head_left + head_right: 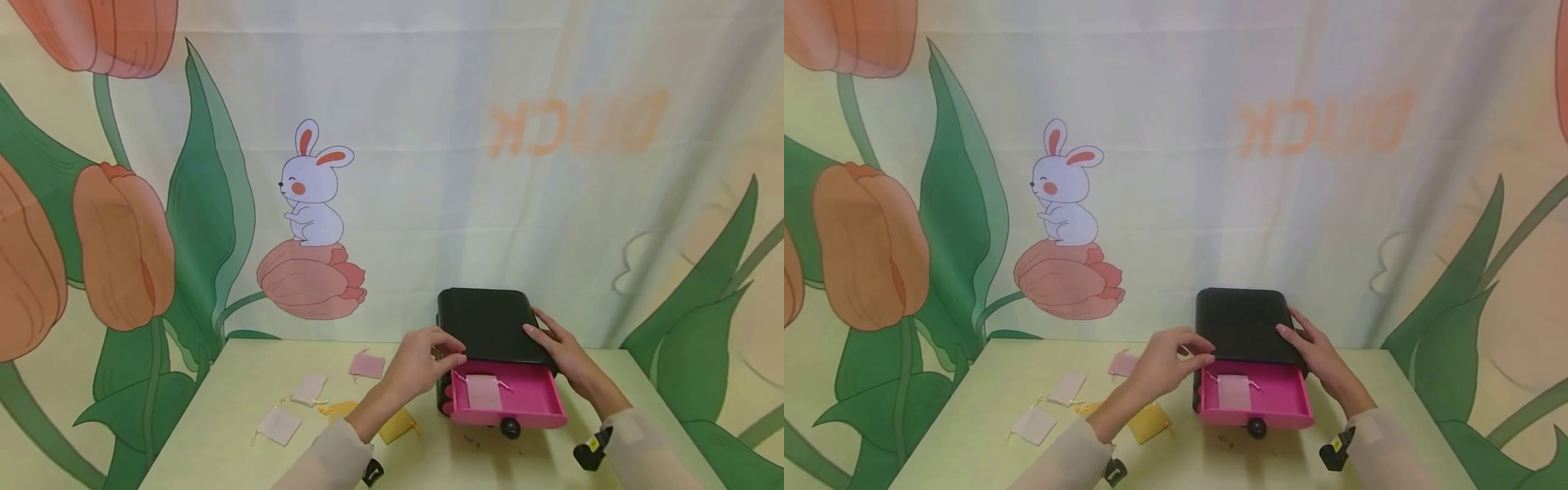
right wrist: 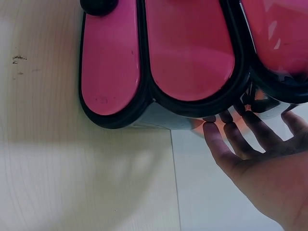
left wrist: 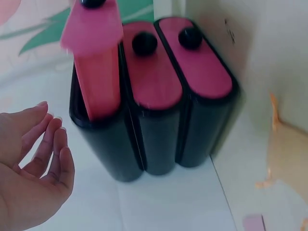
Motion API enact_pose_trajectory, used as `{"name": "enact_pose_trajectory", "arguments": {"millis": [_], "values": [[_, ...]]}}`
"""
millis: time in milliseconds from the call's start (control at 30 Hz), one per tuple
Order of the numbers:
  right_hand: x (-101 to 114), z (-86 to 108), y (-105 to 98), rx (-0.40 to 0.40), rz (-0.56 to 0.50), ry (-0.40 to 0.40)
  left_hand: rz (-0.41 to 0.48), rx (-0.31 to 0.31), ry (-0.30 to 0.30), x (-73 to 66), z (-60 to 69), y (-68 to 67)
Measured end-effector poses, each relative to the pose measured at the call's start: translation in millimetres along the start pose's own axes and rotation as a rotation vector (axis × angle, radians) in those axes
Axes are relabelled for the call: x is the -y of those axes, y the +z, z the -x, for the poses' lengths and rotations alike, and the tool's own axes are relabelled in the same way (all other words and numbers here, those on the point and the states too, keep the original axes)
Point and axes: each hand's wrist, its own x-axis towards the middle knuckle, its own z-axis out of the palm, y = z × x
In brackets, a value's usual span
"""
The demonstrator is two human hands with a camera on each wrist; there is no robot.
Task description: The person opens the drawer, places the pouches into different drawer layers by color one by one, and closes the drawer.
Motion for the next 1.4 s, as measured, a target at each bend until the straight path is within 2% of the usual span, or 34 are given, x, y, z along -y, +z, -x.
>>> {"name": "enact_pose_trajectory", "arguments": {"millis": [200,333,567,700,800,967,1100,1233,1400], "values": [[0,0.7,0,0.009,0.004,0.000,-0.034,-0.086,-0.056,29.5,7.4,-21.9],[-1,1.2,-1,0.009,0.002,0.000,-0.038,-0.159,-0.092,55.8,15.1,-31.9],[-1,0.5,-2,0.013,-0.001,0.006,-0.012,-0.272,-0.260,107.4,21.9,-44.7],[-1,0.9,-1,0.010,-0.007,0.004,0.008,-0.327,-0.373,130.1,31.2,-48.5],[-1,0.9,-1,0.006,-0.013,0.004,0.006,-0.352,-0.451,143.1,38.5,-48.1],[-1,0.2,0,-0.008,-0.011,0.011,-0.036,-0.346,-0.514,160.9,44.9,-41.4],[-2,-0.4,2,-0.009,-0.016,0.018,-0.061,-0.334,-0.536,172.9,47.9,-34.5],[-2,0.2,3,-0.002,-0.018,0.022,-0.068,-0.365,-0.559,182.5,47.2,-27.2],[0,1.1,1,-0.008,-0.010,0.015,-0.113,-0.377,-0.587,184.5,42.5,-21.3]]}}
